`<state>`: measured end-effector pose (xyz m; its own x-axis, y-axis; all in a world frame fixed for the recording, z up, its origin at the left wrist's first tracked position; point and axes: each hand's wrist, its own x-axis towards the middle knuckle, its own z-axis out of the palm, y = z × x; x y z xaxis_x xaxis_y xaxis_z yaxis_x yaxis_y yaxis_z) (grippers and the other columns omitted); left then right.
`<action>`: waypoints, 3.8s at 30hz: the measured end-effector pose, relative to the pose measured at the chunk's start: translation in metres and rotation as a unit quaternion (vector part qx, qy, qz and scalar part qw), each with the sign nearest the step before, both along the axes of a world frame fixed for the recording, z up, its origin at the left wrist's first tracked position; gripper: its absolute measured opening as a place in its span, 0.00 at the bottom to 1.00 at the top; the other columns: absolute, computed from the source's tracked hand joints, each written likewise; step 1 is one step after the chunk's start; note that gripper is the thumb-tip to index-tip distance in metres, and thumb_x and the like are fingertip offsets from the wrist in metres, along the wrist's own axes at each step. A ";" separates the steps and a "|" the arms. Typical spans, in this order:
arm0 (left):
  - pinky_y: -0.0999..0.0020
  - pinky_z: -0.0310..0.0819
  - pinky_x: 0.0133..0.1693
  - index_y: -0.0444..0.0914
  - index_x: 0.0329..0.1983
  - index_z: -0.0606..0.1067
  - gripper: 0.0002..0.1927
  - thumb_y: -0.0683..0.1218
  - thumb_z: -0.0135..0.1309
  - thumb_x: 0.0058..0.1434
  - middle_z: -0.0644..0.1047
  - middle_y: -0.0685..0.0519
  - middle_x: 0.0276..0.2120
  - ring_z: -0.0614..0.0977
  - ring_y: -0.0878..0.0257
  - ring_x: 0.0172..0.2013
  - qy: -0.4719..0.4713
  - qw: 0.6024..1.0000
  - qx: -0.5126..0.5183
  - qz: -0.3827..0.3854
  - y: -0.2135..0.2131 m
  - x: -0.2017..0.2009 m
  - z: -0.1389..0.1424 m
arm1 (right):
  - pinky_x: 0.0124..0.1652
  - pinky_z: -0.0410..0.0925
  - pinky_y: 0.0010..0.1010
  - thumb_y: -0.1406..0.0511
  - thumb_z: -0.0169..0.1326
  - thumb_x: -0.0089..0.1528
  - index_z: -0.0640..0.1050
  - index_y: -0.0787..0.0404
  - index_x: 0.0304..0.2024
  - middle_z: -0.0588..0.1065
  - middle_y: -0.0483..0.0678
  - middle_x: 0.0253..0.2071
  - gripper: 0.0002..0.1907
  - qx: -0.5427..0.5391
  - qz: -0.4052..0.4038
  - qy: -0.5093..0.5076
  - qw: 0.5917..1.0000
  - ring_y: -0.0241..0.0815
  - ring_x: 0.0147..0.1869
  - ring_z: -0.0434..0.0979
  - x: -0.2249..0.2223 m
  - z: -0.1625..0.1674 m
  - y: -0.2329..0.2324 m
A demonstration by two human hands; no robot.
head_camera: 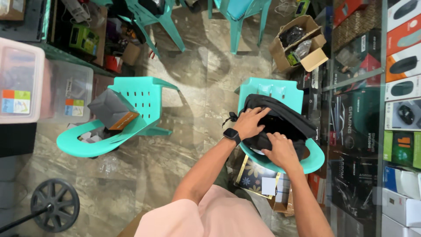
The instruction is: The person opens a black computer case lying on a table, takes pliers from a backpack on a chair, and uses the pliers to cut and remove cable ties from the wiring inside the case. They reposition and rotate the case on the table and finish by working on a component with a screwdriver.
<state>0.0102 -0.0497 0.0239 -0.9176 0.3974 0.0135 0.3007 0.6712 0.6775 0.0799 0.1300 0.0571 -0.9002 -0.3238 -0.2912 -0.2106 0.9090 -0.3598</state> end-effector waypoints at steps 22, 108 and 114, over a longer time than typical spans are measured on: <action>0.33 0.56 0.58 0.50 0.75 0.52 0.64 0.62 0.71 0.35 0.66 0.49 0.68 0.62 0.35 0.65 -0.065 0.986 -0.146 -0.036 0.007 -0.087 -0.031 | 0.46 0.64 0.46 0.63 0.64 0.51 0.73 0.64 0.58 0.77 0.52 0.44 0.32 0.005 -0.021 -0.004 1.000 0.55 0.50 0.75 0.017 -0.019 0.004; 0.24 0.41 0.66 0.55 0.64 0.71 0.37 0.40 0.59 0.48 0.58 0.41 0.71 0.46 0.31 0.72 0.106 0.961 -0.132 -0.218 0.111 -0.134 -0.055 | 0.59 0.64 0.50 0.67 0.46 0.61 0.79 0.67 0.51 0.74 0.67 0.57 0.19 0.112 -0.209 -0.120 0.964 0.65 0.61 0.74 -0.078 -0.143 0.086; 0.43 0.62 0.58 0.57 0.72 0.65 0.39 0.38 0.57 0.58 0.64 0.45 0.70 0.65 0.40 0.65 0.103 0.972 -0.107 -0.183 0.103 -0.114 -0.042 | 0.60 0.60 0.53 0.66 0.47 0.58 0.78 0.66 0.55 0.71 0.69 0.60 0.23 0.105 -0.208 -0.102 0.967 0.69 0.64 0.70 -0.104 -0.130 0.095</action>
<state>-0.1035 0.0536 -0.0179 -0.7013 0.7100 0.0643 0.6601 0.6127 0.4345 -0.0241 0.2252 -0.0733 -0.8570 0.1392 -0.4962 0.2448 0.9572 -0.1542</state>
